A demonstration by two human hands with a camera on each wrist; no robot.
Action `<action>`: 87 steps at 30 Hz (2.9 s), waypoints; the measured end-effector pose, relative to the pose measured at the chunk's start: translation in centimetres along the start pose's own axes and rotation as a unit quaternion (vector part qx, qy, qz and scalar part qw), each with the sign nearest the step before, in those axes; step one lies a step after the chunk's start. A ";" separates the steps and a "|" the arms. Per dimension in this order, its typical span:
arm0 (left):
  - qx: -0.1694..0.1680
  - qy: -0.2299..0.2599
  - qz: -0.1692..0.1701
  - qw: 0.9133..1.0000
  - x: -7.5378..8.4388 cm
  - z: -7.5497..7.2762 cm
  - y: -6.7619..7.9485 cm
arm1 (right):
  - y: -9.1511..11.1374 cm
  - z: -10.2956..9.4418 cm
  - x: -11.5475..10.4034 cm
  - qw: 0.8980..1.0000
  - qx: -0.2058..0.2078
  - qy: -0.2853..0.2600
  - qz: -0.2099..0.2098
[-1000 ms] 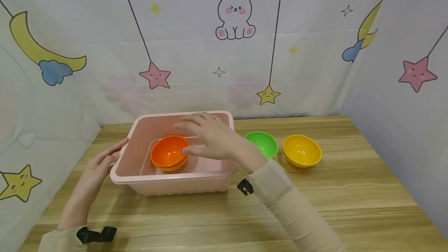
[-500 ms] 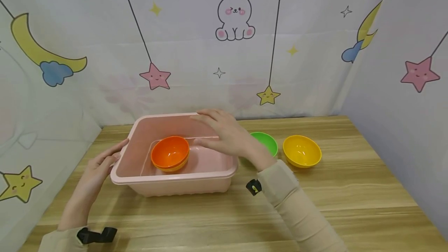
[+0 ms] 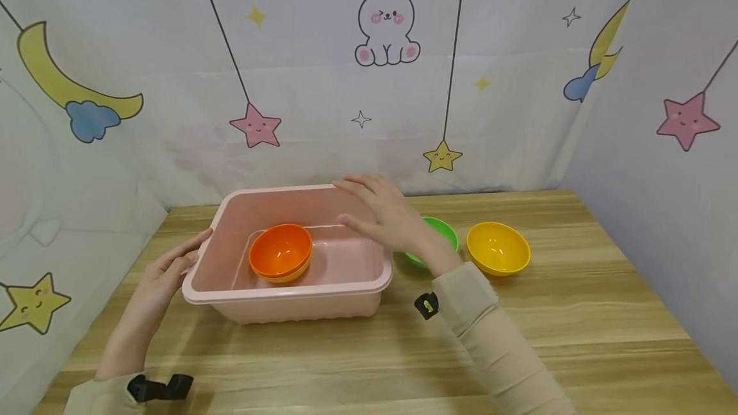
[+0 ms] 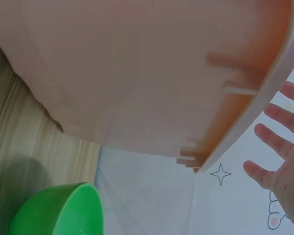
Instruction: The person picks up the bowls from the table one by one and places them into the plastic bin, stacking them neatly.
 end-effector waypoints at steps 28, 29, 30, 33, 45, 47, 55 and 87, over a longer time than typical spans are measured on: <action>0.001 0.004 0.004 1.000 0.0 -0.1 -0.1 | 2.2 0.1 4.3 0.999 0.037 0.005 0.028; 0.001 0.004 0.003 1.000 0.0 -0.1 -0.1 | 2.3 0.0 4.5 0.999 0.039 0.005 0.029; 0.001 0.002 0.003 1.000 0.0 -0.1 -0.1 | 2.4 0.0 4.5 0.999 0.041 0.004 0.029; 0.002 0.001 0.003 1.000 0.0 -0.1 -0.1 | 2.7 -0.2 4.9 0.999 0.044 0.000 0.031; 0.000 0.005 0.007 1.000 0.2 -0.1 0.0 | 4.3 0.2 7.1 0.995 0.026 0.009 0.091; 0.001 0.006 0.010 1.000 0.2 -0.1 0.0 | 4.5 0.3 7.4 0.995 0.022 0.013 0.096; 0.004 0.007 0.012 1.000 0.2 -0.1 -0.1 | 5.3 0.8 8.3 0.994 -0.005 0.038 0.105; 0.003 0.002 0.015 1.000 0.3 -0.1 0.0 | 7.1 3.2 12.1 0.971 -0.103 0.098 0.191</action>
Point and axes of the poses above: each hand's wrist, its own y-axis away from the middle knuckle, its own z-axis out of the palm, x = y × z, the point moved 10 cm from there along -y, towards the middle knuckle, and after that the axes turned 4 degrees about -y, right-handed, at the moved point
